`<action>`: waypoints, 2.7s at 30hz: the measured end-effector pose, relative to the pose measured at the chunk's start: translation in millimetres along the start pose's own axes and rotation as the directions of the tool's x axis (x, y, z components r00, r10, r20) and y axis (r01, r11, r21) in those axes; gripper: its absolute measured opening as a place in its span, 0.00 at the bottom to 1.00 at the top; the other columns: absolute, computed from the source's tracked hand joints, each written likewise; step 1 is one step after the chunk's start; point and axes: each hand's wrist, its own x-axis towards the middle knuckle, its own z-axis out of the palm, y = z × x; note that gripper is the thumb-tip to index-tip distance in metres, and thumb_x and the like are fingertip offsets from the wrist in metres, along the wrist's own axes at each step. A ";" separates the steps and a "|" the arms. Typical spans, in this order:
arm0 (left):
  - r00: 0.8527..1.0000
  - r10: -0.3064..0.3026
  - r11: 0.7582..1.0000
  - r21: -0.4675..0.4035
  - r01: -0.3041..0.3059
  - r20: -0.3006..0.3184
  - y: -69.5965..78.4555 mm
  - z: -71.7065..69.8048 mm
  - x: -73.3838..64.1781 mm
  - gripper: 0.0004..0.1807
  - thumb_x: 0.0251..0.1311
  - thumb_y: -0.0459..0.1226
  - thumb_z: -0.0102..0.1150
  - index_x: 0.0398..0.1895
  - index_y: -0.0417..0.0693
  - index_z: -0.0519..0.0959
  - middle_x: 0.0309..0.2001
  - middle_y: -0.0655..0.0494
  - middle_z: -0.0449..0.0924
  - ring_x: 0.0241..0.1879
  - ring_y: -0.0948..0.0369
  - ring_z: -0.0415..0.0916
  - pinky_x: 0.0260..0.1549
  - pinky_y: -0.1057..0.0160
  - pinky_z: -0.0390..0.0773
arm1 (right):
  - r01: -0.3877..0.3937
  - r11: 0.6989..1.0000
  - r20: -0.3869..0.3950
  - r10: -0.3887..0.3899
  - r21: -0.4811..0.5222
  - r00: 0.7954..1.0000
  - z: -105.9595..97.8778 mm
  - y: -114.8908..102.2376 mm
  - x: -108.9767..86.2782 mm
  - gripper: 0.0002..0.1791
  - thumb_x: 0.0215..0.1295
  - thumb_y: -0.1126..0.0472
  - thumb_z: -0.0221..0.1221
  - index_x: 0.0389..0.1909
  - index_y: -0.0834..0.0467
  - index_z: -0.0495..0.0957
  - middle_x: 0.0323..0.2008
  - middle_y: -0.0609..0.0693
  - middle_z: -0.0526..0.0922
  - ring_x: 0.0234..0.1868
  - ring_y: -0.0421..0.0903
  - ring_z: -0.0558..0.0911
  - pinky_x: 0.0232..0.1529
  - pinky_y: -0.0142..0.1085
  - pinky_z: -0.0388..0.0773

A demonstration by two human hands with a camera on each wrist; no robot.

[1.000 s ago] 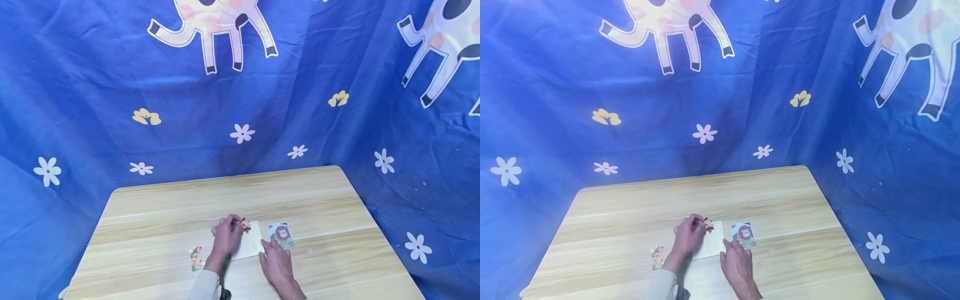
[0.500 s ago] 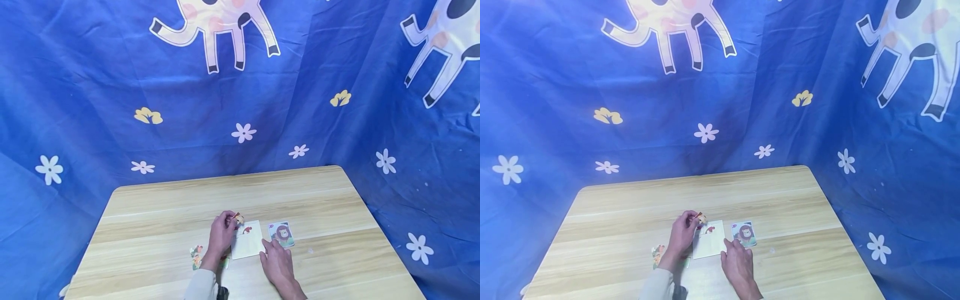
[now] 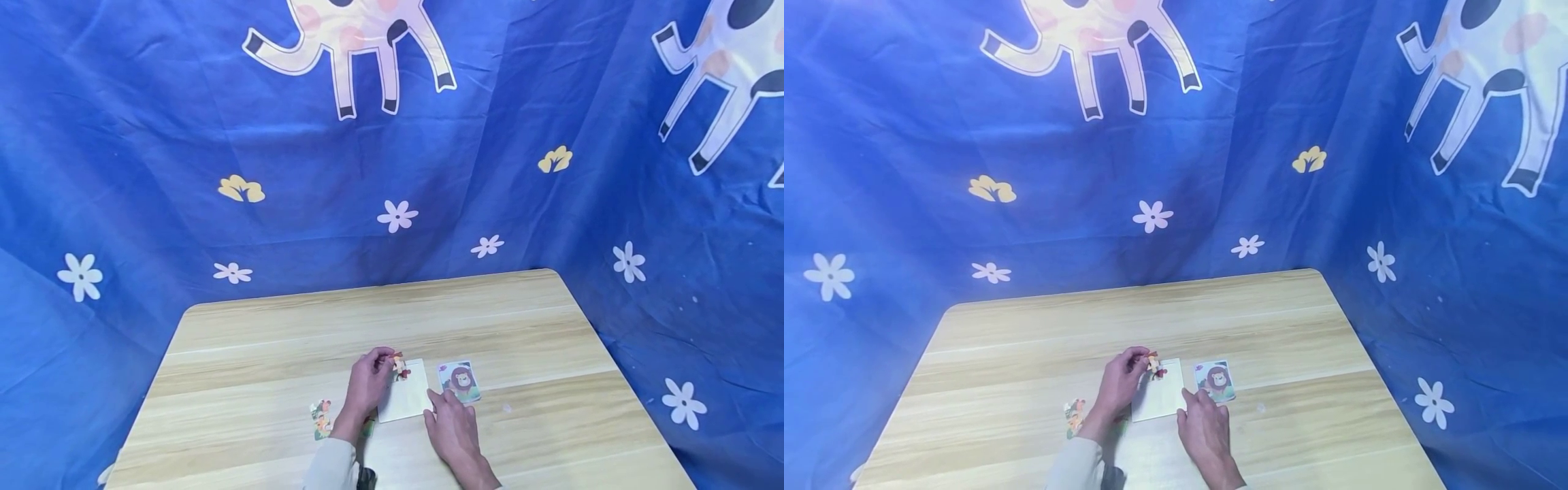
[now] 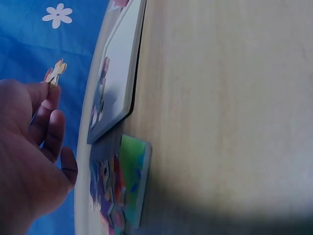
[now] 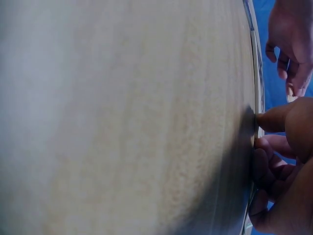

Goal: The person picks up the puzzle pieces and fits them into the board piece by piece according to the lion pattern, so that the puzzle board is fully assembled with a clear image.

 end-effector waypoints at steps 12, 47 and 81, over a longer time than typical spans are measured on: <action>0.995 -0.010 0.992 0.124 0.022 -0.099 -12.4 -18.3 1.6 0.06 0.62 0.39 0.60 0.40 0.53 0.82 0.26 0.61 0.78 0.29 0.63 0.69 0.33 0.65 0.67 | -0.004 1.000 -0.007 0.004 0.004 1.000 1.7 -0.8 -1.0 0.22 0.52 0.53 0.68 0.51 0.52 0.82 0.25 0.36 0.73 0.23 0.32 0.71 0.31 0.31 0.60; 0.975 -0.132 0.918 0.348 0.189 -0.181 -39.2 -70.0 -3.1 0.10 0.63 0.42 0.57 0.43 0.52 0.82 0.39 0.52 0.86 0.45 0.48 0.79 0.49 0.44 0.66 | -0.019 1.000 0.015 0.019 0.009 1.000 -2.8 0.5 0.5 0.23 0.54 0.53 0.67 0.52 0.51 0.82 0.25 0.36 0.71 0.23 0.31 0.69 0.31 0.31 0.60; 0.992 -0.006 0.814 0.577 -0.071 0.130 -23.3 -66.0 -24.5 0.12 0.59 0.47 0.62 0.43 0.57 0.82 0.55 0.57 0.72 0.55 0.53 0.63 0.48 0.44 0.58 | 0.022 1.000 -0.005 -0.022 0.007 1.000 -0.8 4.5 -3.7 0.21 0.53 0.55 0.67 0.51 0.53 0.82 0.25 0.37 0.72 0.23 0.31 0.69 0.30 0.31 0.60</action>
